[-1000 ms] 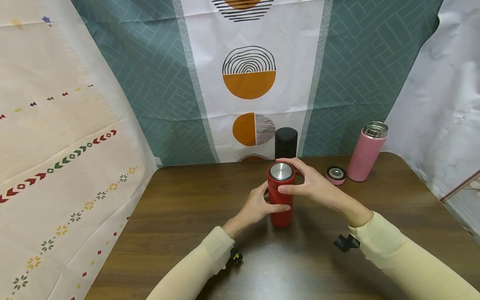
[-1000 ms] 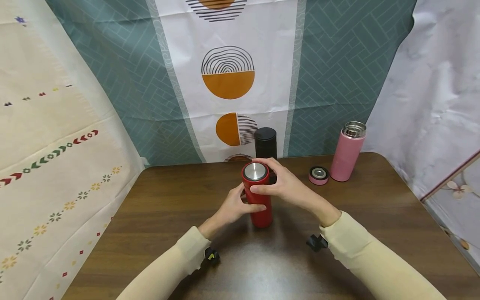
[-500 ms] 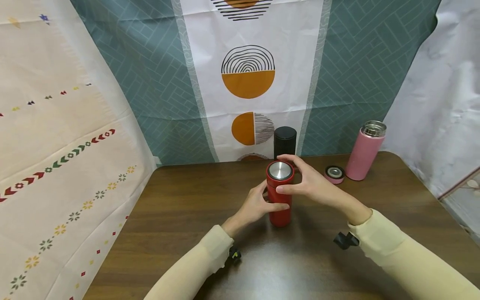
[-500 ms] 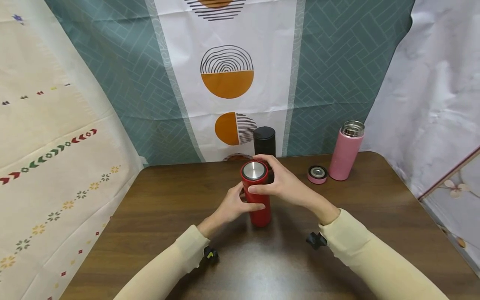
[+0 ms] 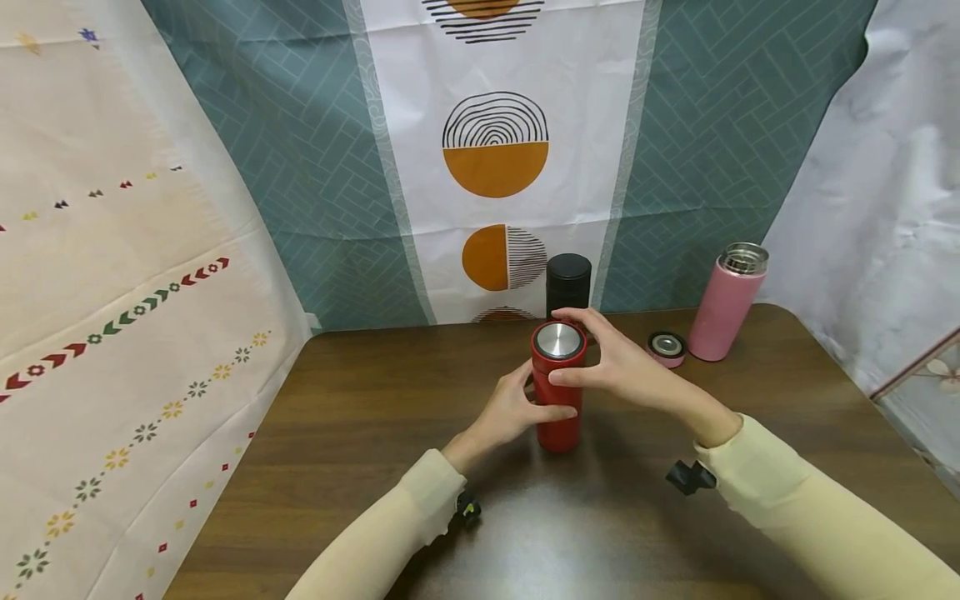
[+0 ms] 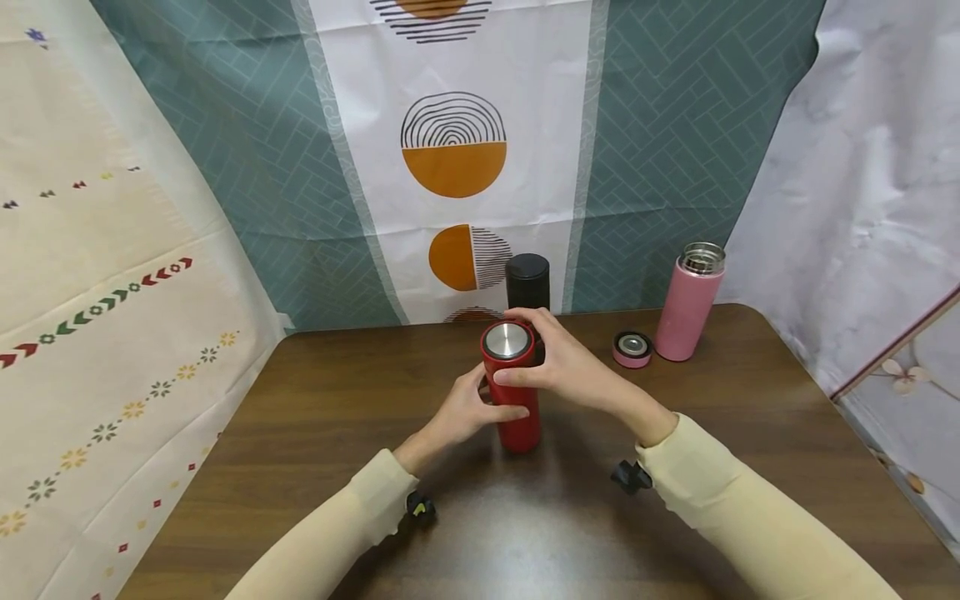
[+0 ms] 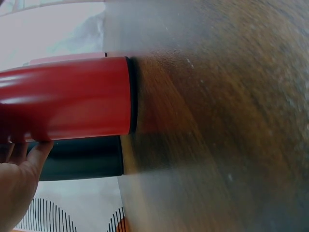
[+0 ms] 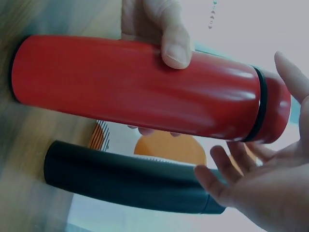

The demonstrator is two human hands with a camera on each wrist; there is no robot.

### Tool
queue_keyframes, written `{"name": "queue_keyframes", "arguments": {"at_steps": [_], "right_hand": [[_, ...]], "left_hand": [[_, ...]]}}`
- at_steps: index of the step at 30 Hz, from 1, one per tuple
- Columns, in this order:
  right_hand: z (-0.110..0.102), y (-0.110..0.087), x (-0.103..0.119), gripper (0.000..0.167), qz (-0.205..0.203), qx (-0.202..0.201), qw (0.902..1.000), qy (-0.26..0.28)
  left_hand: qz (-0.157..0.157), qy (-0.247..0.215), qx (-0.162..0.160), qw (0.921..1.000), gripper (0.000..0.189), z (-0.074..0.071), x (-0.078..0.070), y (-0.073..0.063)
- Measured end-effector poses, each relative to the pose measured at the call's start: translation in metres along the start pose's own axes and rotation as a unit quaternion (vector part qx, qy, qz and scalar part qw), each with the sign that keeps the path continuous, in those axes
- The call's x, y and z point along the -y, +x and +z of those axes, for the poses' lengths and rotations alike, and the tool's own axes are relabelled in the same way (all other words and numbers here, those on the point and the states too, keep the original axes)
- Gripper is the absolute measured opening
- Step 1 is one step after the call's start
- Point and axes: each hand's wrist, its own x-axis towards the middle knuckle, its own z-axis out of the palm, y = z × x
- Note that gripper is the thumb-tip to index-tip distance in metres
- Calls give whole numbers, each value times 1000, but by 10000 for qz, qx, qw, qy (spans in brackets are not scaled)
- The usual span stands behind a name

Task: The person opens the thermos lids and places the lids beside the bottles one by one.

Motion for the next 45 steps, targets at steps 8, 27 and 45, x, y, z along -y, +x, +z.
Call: {"name": "queue_keyframes", "arguments": {"at_steps": [8, 27, 45], "right_hand": [[0, 3, 2, 69, -165, -130, 9996, -191], [-4, 1, 1, 78, -222, 166, 9991, -307], [-5, 2, 2, 77, -233, 221, 9992, -254]], "left_hand": [[21, 90, 56, 9999, 69, 0, -1, 1], [143, 143, -16, 9998, 69, 0, 4, 0], [159, 97, 14, 9998, 69, -1, 2, -1]]}}
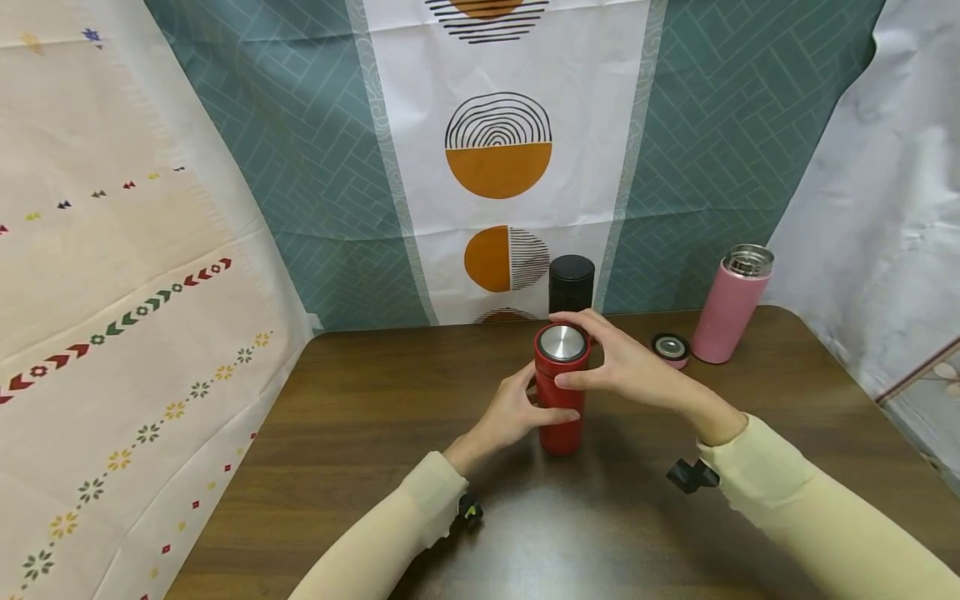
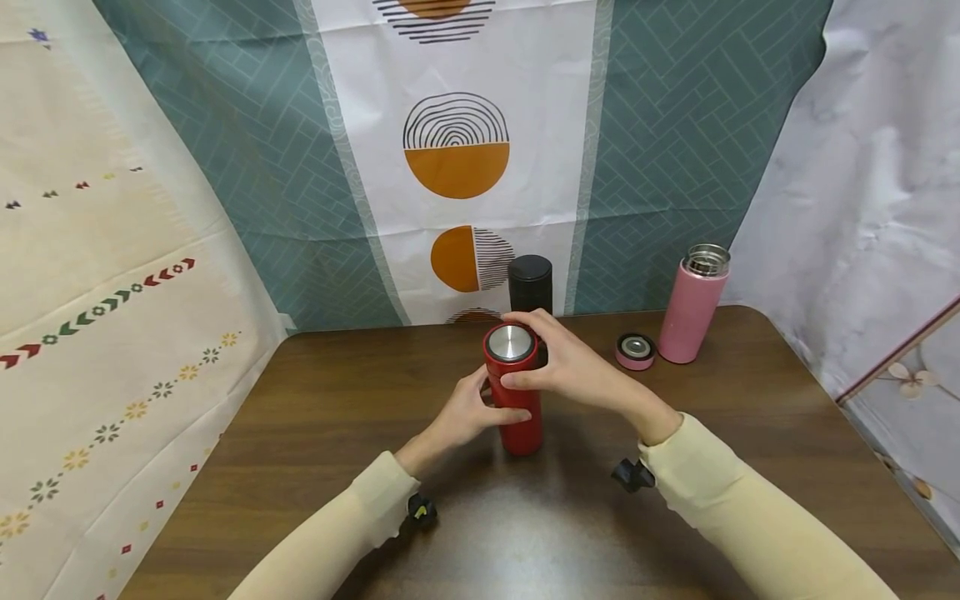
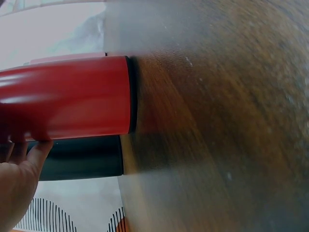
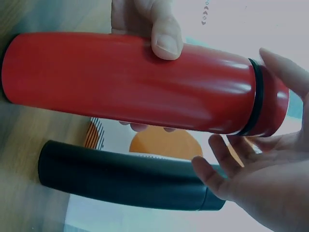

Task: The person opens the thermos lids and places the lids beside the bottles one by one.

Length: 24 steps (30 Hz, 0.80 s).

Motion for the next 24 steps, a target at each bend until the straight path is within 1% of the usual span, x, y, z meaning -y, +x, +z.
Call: {"name": "queue_keyframes", "arguments": {"at_steps": [2, 4, 7, 9, 13, 17, 20, 24], "right_hand": [[3, 1, 1, 81, 35, -86, 10000, -7], [6, 2, 2, 81, -16, -250, 9996, -117], [8, 4, 4, 74, -175, -432, 9986, -259], [7, 4, 5, 68, -240, -393, 9985, -297], [0, 5, 5, 63, -220, -36, 9997, -137], [-7, 8, 6, 62, -297, 337, 9988, -184], [-14, 12, 7, 60, -407, 677, 9966, -226], [-23, 19, 7, 59, -587, 1188, 9912, -44]], "left_hand": [[-6, 28, -2, 10000, 71, 0, 0, 0], [-27, 63, -18, 10000, 72, 0, 0, 0], [-30, 61, -28, 10000, 71, 0, 1, 0], [-7, 24, -23, 10000, 69, 0, 1, 0], [41, -59, 19, 10000, 67, 0, 2, 0], [63, -91, 36, 9999, 67, -1, 2, 0], [103, -70, 41, 9999, 67, -1, 2, 0], [91, -55, 54, 9999, 66, -1, 2, 0]]}}
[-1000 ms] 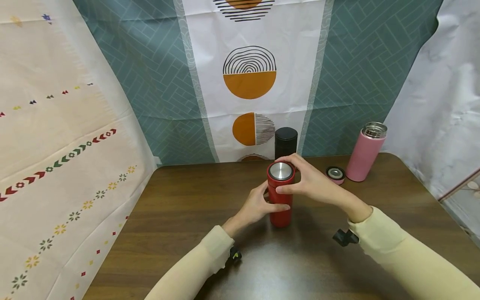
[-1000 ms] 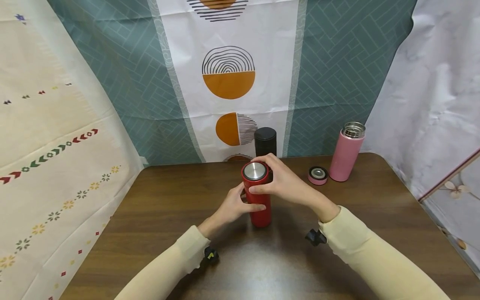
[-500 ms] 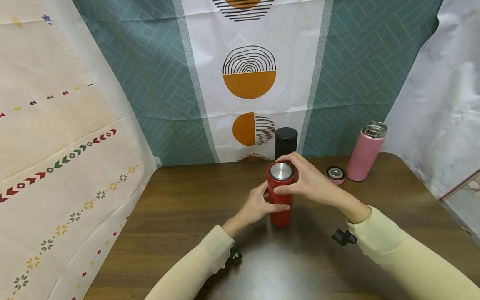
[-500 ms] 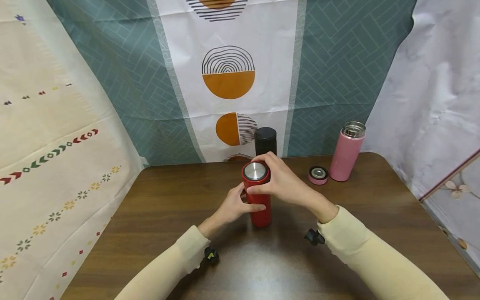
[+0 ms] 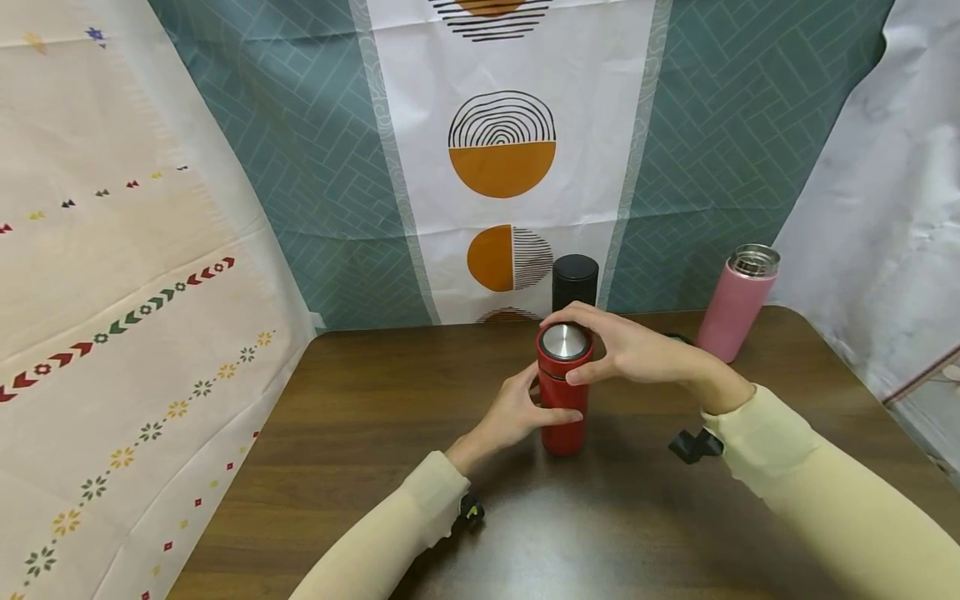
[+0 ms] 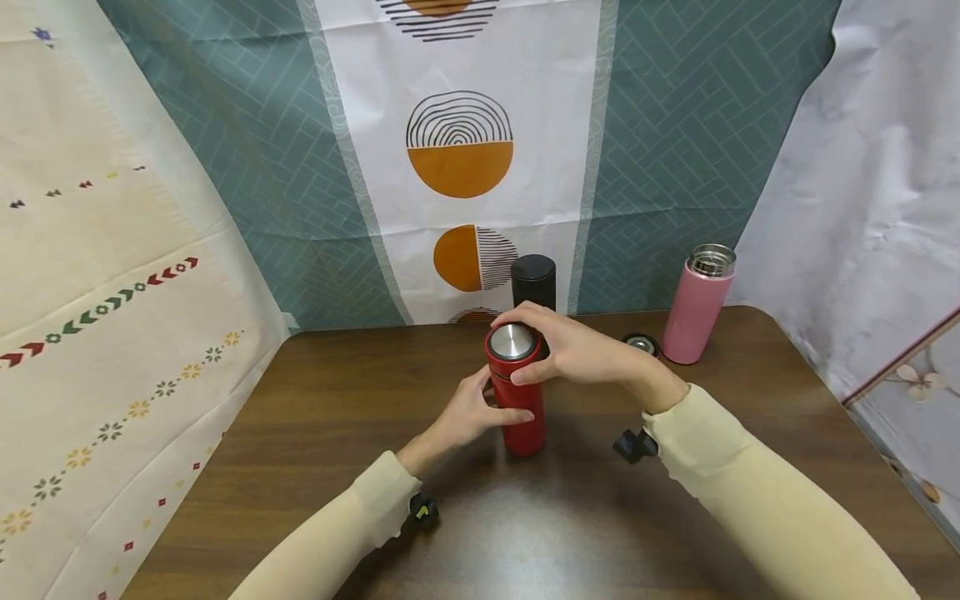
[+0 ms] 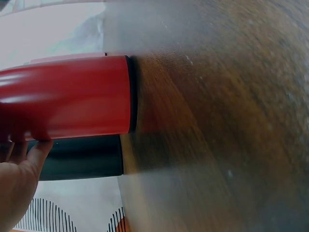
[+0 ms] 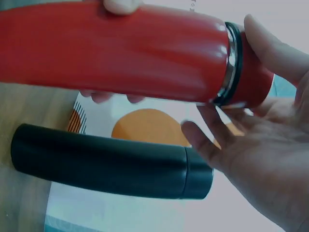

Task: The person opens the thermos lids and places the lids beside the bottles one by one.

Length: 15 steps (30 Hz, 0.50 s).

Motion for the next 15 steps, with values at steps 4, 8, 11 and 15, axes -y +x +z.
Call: {"name": "queue_keyframes", "arguments": {"at_steps": [4, 8, 11, 15], "right_hand": [[-12, 3, -1, 61, -182, 514, 9985, 85], [-27, 7, 2, 62, -380, 794, 9960, 169], [-35, 7, 7, 62, -484, 697, 9963, 163], [-34, 4, 9, 60, -363, 401, 9985, 31]], "left_hand": [[-29, -13, 26, 10000, 66, 0, -2, 0], [-32, -66, 111, 9999, 67, 0, -2, 2], [-63, -113, 164, 9998, 69, 0, -1, 3], [-116, -141, 163, 9997, 71, -1, 0, 3]]}}
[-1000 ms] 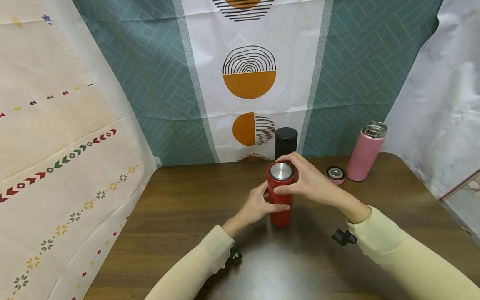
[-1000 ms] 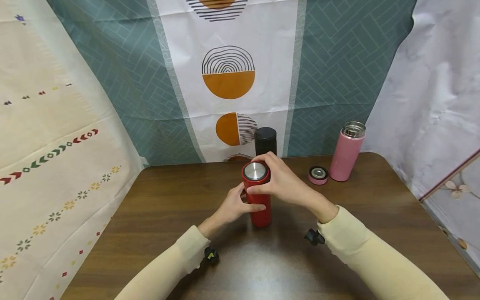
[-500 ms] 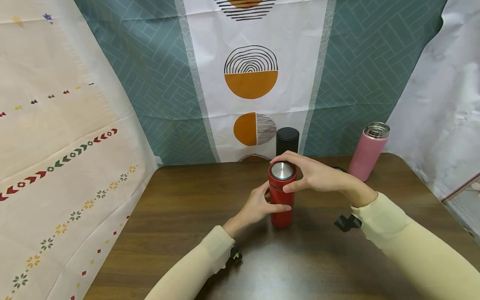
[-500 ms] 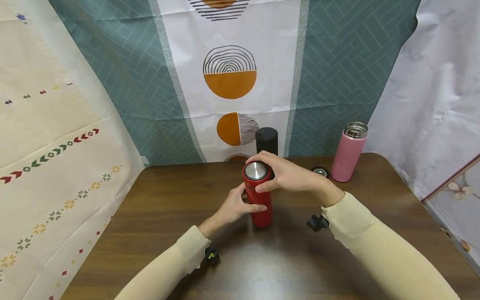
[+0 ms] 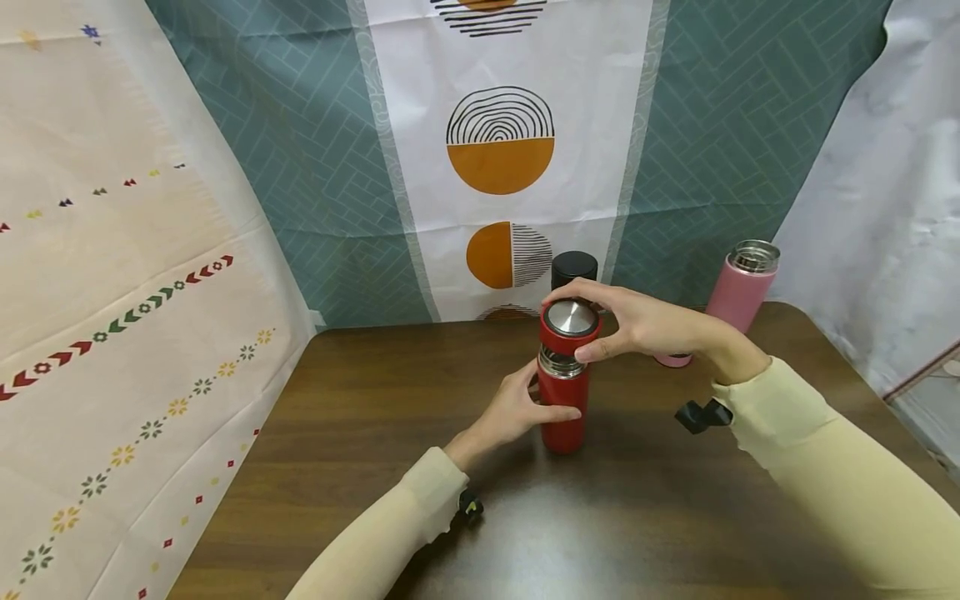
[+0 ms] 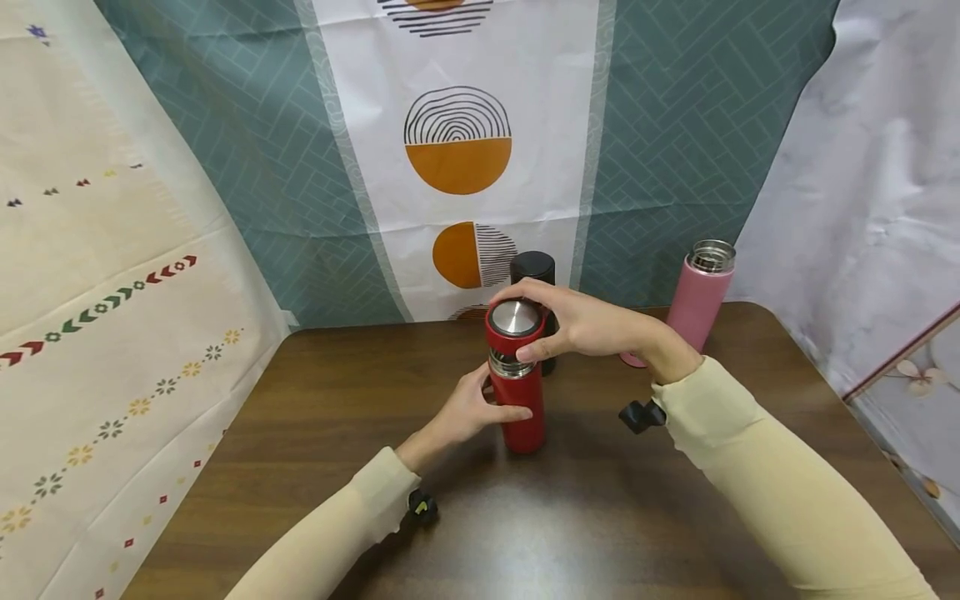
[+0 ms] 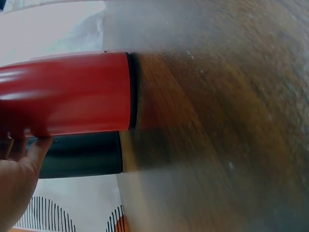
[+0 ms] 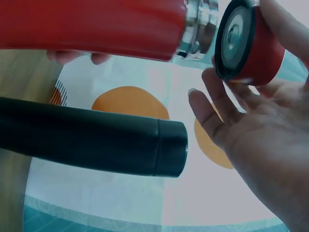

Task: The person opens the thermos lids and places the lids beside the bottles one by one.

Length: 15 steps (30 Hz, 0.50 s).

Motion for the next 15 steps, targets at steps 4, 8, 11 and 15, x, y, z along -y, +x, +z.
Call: {"name": "queue_keyframes", "arguments": {"at_steps": [4, 8, 11, 15], "right_hand": [[7, -4, -2, 64, 176, -315, 9986, 386], [11, -8, -3, 70, 258, -501, 9965, 611], [11, -12, -2, 68, 289, -593, 9971, 367], [10, -18, -2, 61, 333, -762, 9964, 148]], "left_hand": [[-122, -43, -67, 9999, 74, 1, 1, 0], [-340, -211, -143, 9991, 79, 4, 1, -4], [-406, -441, -177, 9980, 79, 7, 0, -6], [-446, -502, -244, 9974, 78, 10, -1, -8]]}}
